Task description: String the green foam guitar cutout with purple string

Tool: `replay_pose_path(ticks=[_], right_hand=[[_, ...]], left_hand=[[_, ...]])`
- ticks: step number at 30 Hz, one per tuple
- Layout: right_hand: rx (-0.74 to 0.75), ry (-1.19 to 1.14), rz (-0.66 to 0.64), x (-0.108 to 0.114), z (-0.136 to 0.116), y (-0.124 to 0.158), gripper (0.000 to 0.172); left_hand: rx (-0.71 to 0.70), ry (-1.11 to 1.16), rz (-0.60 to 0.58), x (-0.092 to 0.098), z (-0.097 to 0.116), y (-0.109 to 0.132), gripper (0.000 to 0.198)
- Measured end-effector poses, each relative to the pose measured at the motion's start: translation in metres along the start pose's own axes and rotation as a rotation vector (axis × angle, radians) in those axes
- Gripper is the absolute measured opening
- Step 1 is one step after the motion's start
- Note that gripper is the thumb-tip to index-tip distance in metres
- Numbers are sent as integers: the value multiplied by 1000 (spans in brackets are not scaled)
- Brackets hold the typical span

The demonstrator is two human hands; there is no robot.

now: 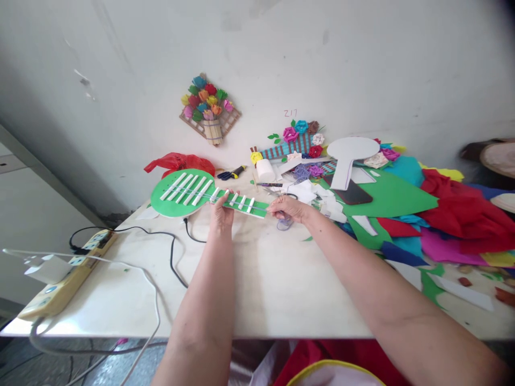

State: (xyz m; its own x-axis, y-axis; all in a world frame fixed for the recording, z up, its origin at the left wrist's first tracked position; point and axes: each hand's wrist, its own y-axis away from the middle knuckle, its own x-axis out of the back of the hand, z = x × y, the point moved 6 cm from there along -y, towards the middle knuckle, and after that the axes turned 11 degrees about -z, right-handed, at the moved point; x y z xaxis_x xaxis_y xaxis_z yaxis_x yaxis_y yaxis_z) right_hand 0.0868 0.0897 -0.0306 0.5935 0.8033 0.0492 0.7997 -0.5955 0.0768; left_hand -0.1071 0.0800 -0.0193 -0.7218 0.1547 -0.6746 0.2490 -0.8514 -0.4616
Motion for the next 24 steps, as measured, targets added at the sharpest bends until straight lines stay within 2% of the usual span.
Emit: replay_pose_path(ticks=[9, 17, 20, 22, 24], right_hand=[[-83, 72, 2, 1, 7, -3, 27], [-45, 170, -62, -6, 3, -2, 35], [-49, 305, 34, -5, -4, 0, 36], [-39, 469, 171, 0, -12, 0, 36], [-23, 693, 362, 8, -22, 2, 34]], left_hand=[[-16, -9, -12, -3, 1, 1, 36], [-18, -33, 8, -1, 1, 1, 41], [-23, -46, 10, 1, 1, 1, 42], [-25, -33, 7, 1, 1, 1, 43], [-26, -16, 4, 0, 1, 2, 43]])
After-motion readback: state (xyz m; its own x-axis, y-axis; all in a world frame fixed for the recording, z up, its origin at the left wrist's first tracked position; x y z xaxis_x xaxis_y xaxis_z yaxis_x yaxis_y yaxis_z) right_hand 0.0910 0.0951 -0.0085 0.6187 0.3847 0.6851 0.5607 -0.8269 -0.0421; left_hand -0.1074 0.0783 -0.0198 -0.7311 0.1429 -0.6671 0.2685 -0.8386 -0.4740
